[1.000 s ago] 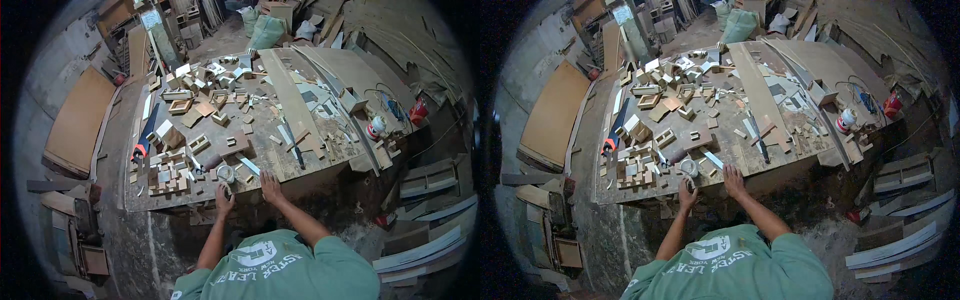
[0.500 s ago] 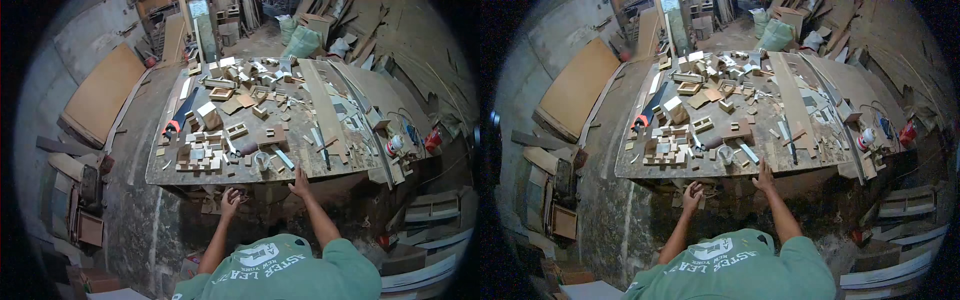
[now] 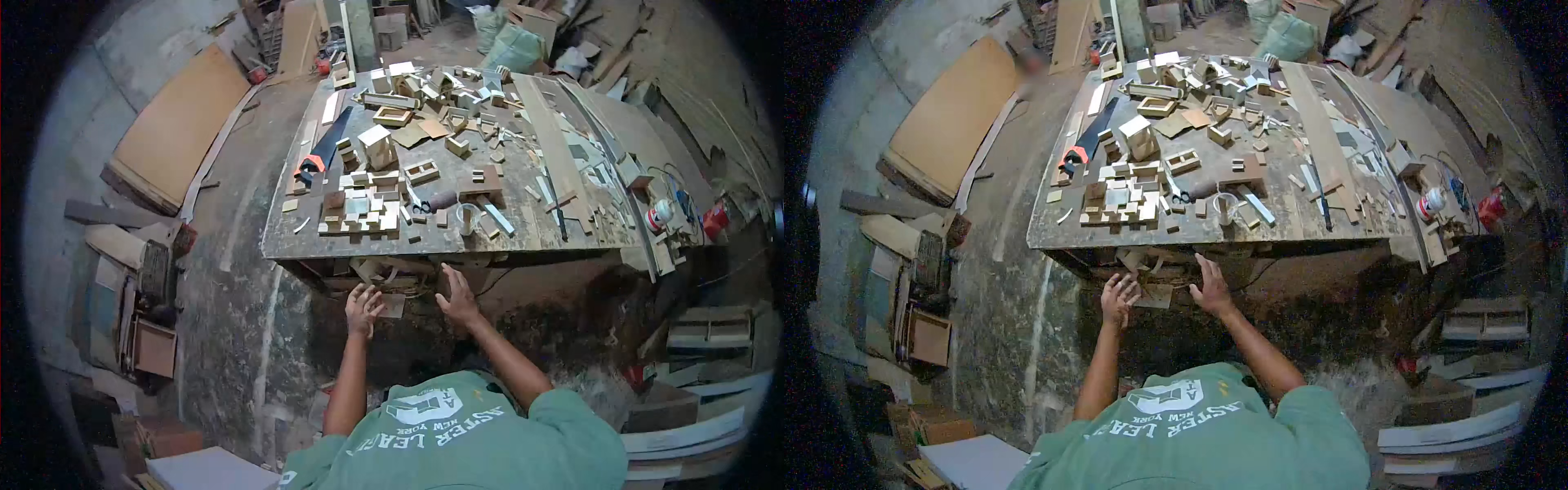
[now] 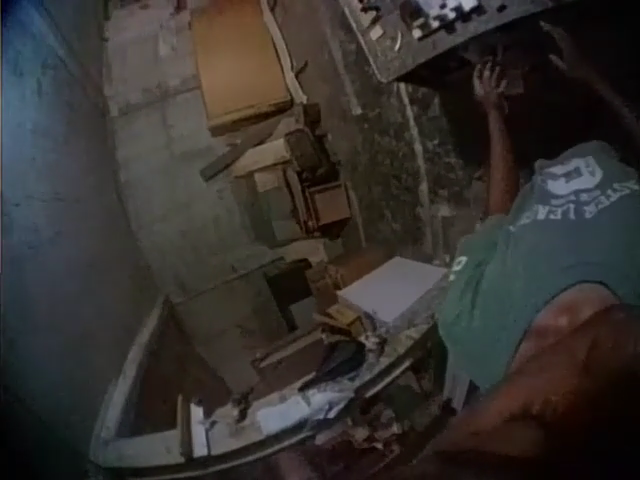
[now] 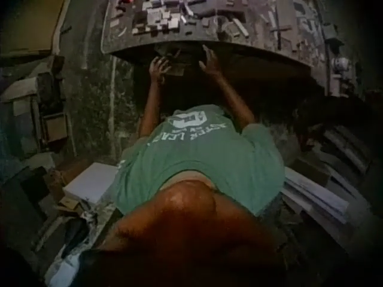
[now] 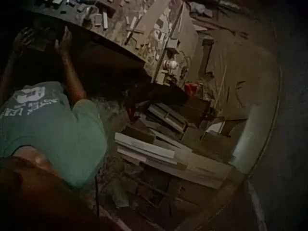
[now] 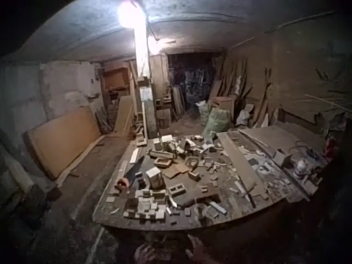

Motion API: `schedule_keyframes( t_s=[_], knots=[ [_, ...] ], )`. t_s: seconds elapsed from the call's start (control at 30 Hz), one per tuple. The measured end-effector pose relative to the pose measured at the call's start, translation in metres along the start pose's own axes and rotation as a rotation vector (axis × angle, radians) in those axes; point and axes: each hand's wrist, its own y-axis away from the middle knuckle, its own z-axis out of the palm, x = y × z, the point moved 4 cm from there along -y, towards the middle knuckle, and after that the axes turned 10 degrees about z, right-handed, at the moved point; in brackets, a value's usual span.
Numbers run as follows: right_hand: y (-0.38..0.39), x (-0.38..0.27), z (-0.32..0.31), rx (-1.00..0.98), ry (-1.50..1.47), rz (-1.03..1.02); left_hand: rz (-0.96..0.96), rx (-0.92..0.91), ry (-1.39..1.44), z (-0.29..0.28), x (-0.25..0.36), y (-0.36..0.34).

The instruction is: Assembling and gluing small wooden components and using a hand saw to cut wood.

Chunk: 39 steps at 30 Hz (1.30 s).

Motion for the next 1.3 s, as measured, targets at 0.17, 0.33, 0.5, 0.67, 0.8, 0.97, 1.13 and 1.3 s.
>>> schedule_keyframes(
  t_s=[0.17,0.33,0.5,0.67,0.8,0.97,1.13,1.3],
  knots=[
    [0.008,-0.091,-0.005,0.135,0.027,-0.307,-0.024,-0.25,0.262,0.064,0.037,0.008],
    [0.02,-0.094,0.001,0.085,0.188,-0.302,-0.128,-0.466,0.587,0.113,0.04,0.01],
    [0.033,-0.017,-0.003,-0.05,0.269,0.043,-0.221,-0.364,0.454,0.1,0.006,0.019],
    [0.065,0.079,-0.04,-0.073,0.191,0.324,-0.37,-0.282,0.457,0.086,-0.033,0.02],
    [0.071,0.108,-0.087,0.062,0.08,0.407,-0.486,-0.165,0.451,0.077,-0.059,0.015],
    [0.05,0.153,-0.146,0.257,0.029,0.475,-0.581,-0.55,0.499,0.174,-0.051,0.026],
    [-0.006,0.213,-0.191,0.295,0.071,0.509,-0.633,-0.812,0.582,0.271,-0.079,0.02],
    [-0.066,0.261,-0.242,0.514,0.2,0.473,-0.618,-0.747,0.482,0.319,-0.121,0.006]
  ],
)
